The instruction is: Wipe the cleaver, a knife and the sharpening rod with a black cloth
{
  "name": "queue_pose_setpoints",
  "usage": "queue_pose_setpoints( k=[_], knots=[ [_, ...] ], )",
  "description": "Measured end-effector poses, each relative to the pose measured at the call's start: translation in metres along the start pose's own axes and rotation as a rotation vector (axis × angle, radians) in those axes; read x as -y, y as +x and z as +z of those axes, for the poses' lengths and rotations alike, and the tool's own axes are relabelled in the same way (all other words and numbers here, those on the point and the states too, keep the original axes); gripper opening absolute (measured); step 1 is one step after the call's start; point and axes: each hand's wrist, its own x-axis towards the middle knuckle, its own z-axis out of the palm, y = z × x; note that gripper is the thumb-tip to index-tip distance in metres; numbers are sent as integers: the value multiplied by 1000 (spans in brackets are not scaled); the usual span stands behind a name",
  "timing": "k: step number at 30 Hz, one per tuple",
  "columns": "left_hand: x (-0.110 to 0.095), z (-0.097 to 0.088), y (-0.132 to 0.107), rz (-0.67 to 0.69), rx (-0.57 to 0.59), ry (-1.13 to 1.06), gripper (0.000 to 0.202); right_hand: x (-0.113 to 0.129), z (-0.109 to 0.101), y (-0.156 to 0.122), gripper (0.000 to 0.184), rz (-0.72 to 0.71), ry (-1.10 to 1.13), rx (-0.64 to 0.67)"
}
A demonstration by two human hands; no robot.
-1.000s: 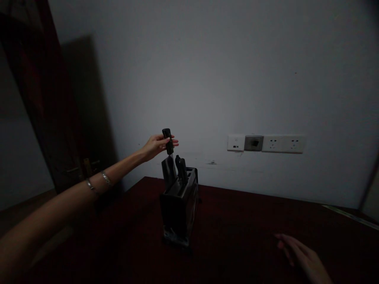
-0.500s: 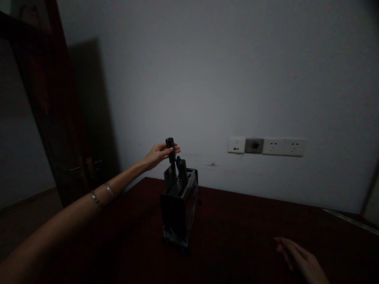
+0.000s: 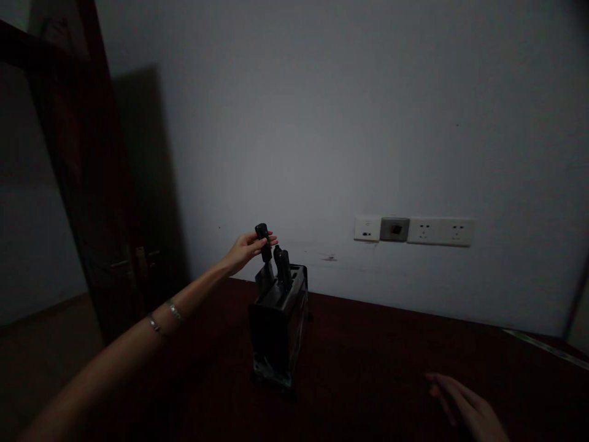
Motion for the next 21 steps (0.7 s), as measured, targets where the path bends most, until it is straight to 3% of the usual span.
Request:
queue_pose_setpoints(
  k=[12, 21],
  knots=[
    [13, 0, -6, -11, -23, 37, 35, 16, 4, -5, 54, 70, 66, -18],
    [24, -2, -5, -31, -16, 37, 37, 20, 4, -8, 53, 38, 62, -12]
  ],
)
